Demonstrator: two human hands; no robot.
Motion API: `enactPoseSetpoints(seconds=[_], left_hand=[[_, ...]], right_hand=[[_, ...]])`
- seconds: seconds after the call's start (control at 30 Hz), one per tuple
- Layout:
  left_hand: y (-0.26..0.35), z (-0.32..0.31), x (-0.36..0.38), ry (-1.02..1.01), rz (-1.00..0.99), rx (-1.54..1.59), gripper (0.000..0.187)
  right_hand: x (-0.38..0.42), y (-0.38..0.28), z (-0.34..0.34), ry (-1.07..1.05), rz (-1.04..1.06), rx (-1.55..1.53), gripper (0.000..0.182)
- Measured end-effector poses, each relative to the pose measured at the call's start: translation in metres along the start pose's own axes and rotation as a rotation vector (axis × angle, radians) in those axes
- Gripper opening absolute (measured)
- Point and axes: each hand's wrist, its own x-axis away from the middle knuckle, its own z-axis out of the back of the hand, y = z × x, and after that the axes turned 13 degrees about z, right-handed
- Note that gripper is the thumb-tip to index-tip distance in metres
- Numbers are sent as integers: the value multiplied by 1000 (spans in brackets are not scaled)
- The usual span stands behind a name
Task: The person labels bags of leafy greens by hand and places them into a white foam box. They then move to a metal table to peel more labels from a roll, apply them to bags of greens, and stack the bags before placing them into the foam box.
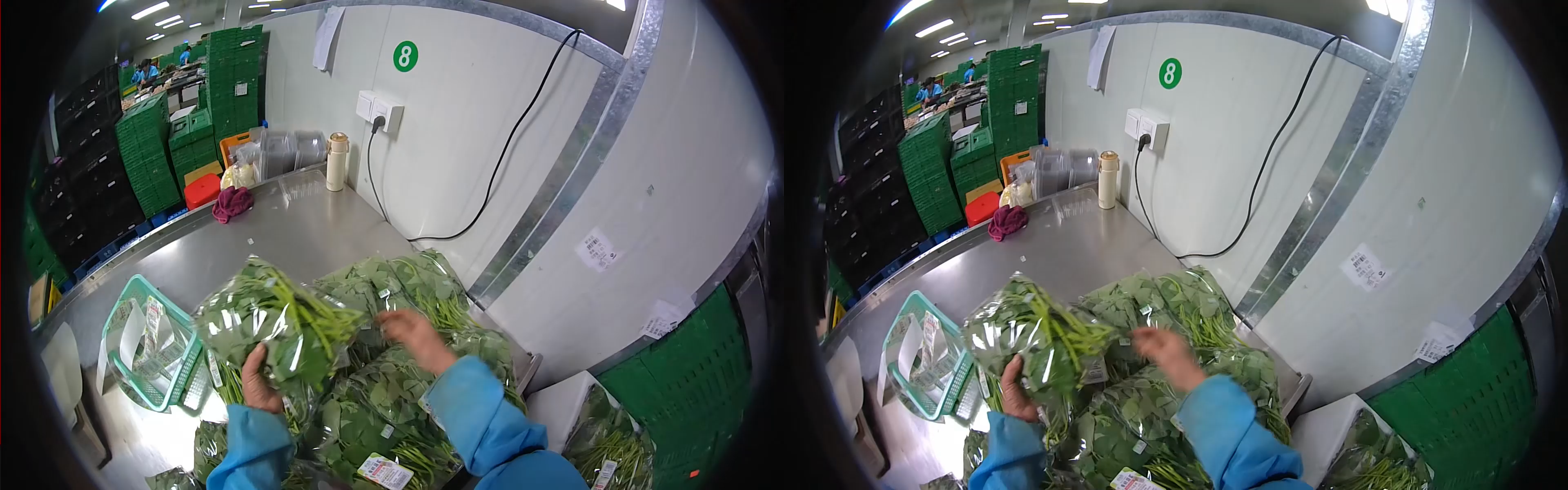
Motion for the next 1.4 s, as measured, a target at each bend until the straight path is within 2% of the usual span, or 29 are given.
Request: enactPoseSetpoints(seconds=[0.03, 0.07, 0.1, 0.13, 0.17, 0.2, 0.23, 0.3, 0.37, 0.4, 0.43, 0.5, 0.53, 0.6, 0.63, 0.7, 0.77, 0.83, 0.9, 0.97, 1.03, 1.1, 1.17, 1.2, 1.23, 1.27, 1.33, 1.4], left_hand=[[11, 17, 3, 42, -17, -26, 42], [24, 42, 5, 90, -47, -85, 41], [34, 64, 8, 136, -78, -144, 40], [45, 69, 22, 95, -79, -174, 42], [54, 78, 33, 58, -87, -200, 45], [67, 131, 27, 102, -113, -284, 53], [72, 125, 47, 83, -59, -259, 58], [71, 100, 84, 11, -55, -186, 63], [72, 114, 107, 111, -75, -166, 64], [71, 124, 118, 188, -75, -149, 65], [69, 137, 125, 204, -94, -141, 65], [65, 162, 138, 229, -96, -96, 67], [64, 169, 146, 252, -91, -66, 68], [61, 176, 159, 270, -103, -43, 67], [60, 179, 165, 279, -107, -25, 67], [59, 194, 169, 263, -131, -122, 61], [60, 203, 178, 298, -185, -157, 59], [62, 210, 191, 340, -236, -142, 55], [64, 209, 213, 398, -283, -129, 45], [63, 183, 241, 433, -401, -133, 41], [62, 185, 269, 440, -403, -87, 43], [58, 192, 299, 481, -433, -67, 42], [53, 195, 328, 489, -392, 26, 44], [48, 209, 341, 528, -392, 30, 42], [44, 204, 350, 446, -433, 73, 36], [39, 205, 368, 467, -397, 5, 45], [26, 228, 391, 471, -363, 73, 38], [13, 231, 419, 495, -351, 156, 39]], right_hand=[[-13, 23, 33, 218, 68, 169, 37], [-24, 43, 74, 421, -25, 570, 49], [-24, 55, 107, 544, -39, 719, 57], [-21, 99, 156, 574, -44, 646, 65], [-15, 139, 195, 558, -116, 717, 73], [-14, 161, 219, 535, -187, 788, 82], [-19, 158, 221, 513, -181, 785, 82], [-22, 156, 219, 457, -470, 1039, 101], [-31, 128, 208, 298, -566, 875, 113], [-35, 128, 211, 232, -648, 817, 114], [-42, 131, 213, 149, -727, 836, 107], [-49, 133, 214, 12, -636, 835, 95], [-48, 133, 212, -6, -632, 835, 95], [-45, 132, 210, 107, -493, 928, 78], [-44, 134, 215, 93, -487, 926, 78], [-47, 137, 225, 188, -287, 811, 48], [-56, 132, 231, 180, -154, 877, 36], [-60, 61, 191, 195, -46, 1035, 33], [-71, 49, 193, 281, 314, 1119, 28], [-74, -25, 167, 99, 35, 1152, 35], [-59, -88, 136, 25, 57, 1133, 35], [-32, -128, 112, 40, 271, 1042, 32], [-13, -150, 101, 41, 439, 1144, 28], [-1, -169, 90, 2, 441, 1102, 26], [13, -188, 78, -44, 439, 1062, 24], [25, -205, 67, -115, 407, 974, 20], [48, -229, 38, -243, 393, 860, 18], [74, -240, -1, -260, 295, 553, 17]])
